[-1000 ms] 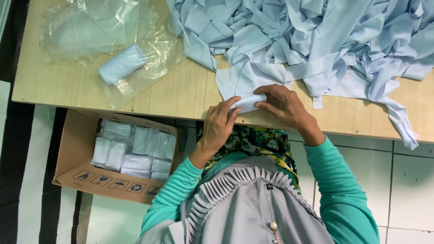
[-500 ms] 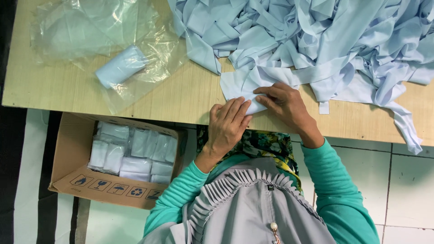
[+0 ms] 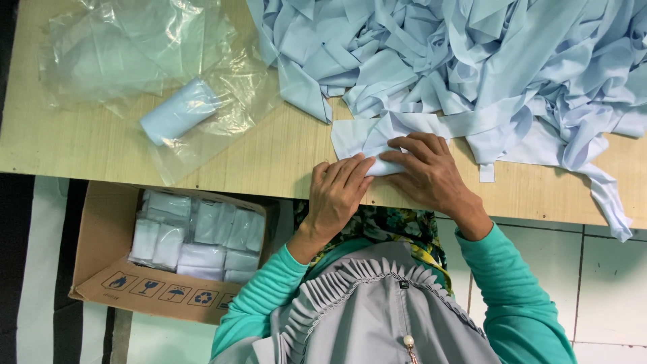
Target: Folding, rolling, and placing fabric strips into small plastic bags
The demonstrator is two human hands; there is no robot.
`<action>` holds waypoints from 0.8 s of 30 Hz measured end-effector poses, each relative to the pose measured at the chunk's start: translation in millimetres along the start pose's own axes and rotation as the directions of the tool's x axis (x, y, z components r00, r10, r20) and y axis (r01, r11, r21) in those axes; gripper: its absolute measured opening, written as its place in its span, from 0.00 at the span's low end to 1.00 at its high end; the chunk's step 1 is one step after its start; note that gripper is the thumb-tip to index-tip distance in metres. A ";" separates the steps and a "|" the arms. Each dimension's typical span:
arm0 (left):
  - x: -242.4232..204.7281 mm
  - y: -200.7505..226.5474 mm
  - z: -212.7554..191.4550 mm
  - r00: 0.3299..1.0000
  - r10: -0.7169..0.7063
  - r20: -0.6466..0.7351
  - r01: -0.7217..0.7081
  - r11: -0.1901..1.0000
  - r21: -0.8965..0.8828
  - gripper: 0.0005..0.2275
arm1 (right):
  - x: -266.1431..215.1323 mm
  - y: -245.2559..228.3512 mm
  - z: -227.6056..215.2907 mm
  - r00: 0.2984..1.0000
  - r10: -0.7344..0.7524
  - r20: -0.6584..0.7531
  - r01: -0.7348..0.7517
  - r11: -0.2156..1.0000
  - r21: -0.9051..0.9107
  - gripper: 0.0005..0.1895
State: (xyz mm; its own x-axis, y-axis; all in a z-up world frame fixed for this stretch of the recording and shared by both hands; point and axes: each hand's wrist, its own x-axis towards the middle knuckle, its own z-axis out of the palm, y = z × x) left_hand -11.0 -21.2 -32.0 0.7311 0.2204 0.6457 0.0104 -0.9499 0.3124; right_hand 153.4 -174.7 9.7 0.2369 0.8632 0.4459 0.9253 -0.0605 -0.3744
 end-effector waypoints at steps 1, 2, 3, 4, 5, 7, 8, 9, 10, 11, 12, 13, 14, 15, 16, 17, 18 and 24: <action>3.5 -1.2 -0.9 1.000 -0.001 0.000 0.001 1.000 0.000 0.16 | 4.1 -0.1 -0.8 1.000 0.000 0.001 0.000 1.000 0.000 0.22; 7.1 -2.3 -1.9 1.000 -0.027 -0.003 0.027 0.999 -0.022 0.15 | 8.2 -0.1 -1.8 1.000 0.027 0.004 -0.027 0.997 0.070 0.19; 11.8 -4.5 -2.8 0.999 -0.052 -0.007 0.052 0.998 -0.042 0.15 | 13.7 0.4 -2.6 0.999 0.052 0.006 -0.052 0.989 0.140 0.17; 14.8 -6.7 -1.6 0.999 -0.051 -0.009 0.051 0.998 -0.041 0.15 | 14.9 3.3 -0.9 0.999 0.050 0.005 -0.050 0.989 0.139 0.17; 17.4 -8.4 -0.4 0.996 -0.087 0.001 0.086 0.994 -0.062 0.14 | 16.0 6.2 0.7 0.997 0.080 0.019 -0.082 0.980 0.183 0.16; 22.5 -13.6 2.2 0.992 -0.123 0.012 0.123 0.989 -0.082 0.14 | 22.2 7.8 0.5 0.994 0.108 0.036 -0.113 0.967 0.226 0.15; 25.1 -17.0 3.6 0.987 -0.161 0.028 0.163 0.979 -0.125 0.14 | 27.3 6.5 -1.4 0.987 0.149 0.060 -0.159 0.961 0.228 0.16; 28.1 -20.6 5.2 0.980 -0.196 0.044 0.201 0.965 -0.167 0.14 | 32.6 5.6 -3.4 0.978 0.190 0.083 -0.204 0.952 0.228 0.17; 31.1 -22.1 4.6 0.980 -0.196 0.042 0.200 0.966 -0.166 0.14 | 35.5 7.5 -2.8 0.979 0.187 0.082 -0.201 0.953 0.228 0.17; 34.6 -23.9 4.1 0.971 -0.230 0.058 0.237 0.947 -0.214 0.14 | 38.3 9.2 -2.3 0.970 0.220 0.100 -0.238 0.942 0.239 0.16; 38.1 -25.7 3.7 0.962 -0.263 0.076 0.274 0.926 -0.261 0.13 | 41.2 11.1 -1.9 0.961 0.251 0.118 -0.274 0.929 0.249 0.15; 39.6 -27.1 4.2 0.962 -0.262 0.076 0.273 0.926 -0.262 0.13 | 43.6 13.4 0.4 0.961 0.252 0.117 -0.274 0.929 0.249 0.15; 41.0 -28.6 4.6 0.953 -0.295 0.072 0.303 0.911 -0.281 0.14 | 46.0 15.6 2.8 0.945 0.295 0.138 -0.321 0.916 0.240 0.15; 43.5 -31.0 5.0 0.943 -0.326 0.065 0.330 0.895 -0.300 0.14 | 50.1 18.5 5.1 0.929 0.335 0.157 -0.364 0.903 0.229 0.15; 42.5 -34.0 2.8 0.944 -0.325 0.061 0.328 0.896 -0.300 0.14 | 54.3 17.7 4.3 0.930 0.333 0.154 -0.361 0.904 0.228 0.15; 40.5 -36.4 0.1 0.924 -0.376 0.073 0.376 0.852 -0.365 0.14 | 57.8 16.4 3.8 0.907 0.381 0.178 -0.413 0.886 0.211 0.14; 38.4 -38.8 -2.5 0.901 -0.425 0.088 0.420 0.800 -0.428 0.13 | 61.4 15.0 3.3 0.881 0.428 0.200 -0.464 0.865 0.192 0.13; 27.2 -8.0 -48.2 0.654 -0.487 0.580 0.690 0.069 -0.720 0.15 | 74.3 17.3 8.4 0.783 0.587 0.206 -0.620 0.763 0.182 0.14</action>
State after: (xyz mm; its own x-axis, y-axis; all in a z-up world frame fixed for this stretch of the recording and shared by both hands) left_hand -24.1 3.1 16.7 0.8681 0.4780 -0.1339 0.0139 0.2462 0.9691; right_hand 184.5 -107.4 29.5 0.6676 0.7435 -0.0382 0.5052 -0.4901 -0.7104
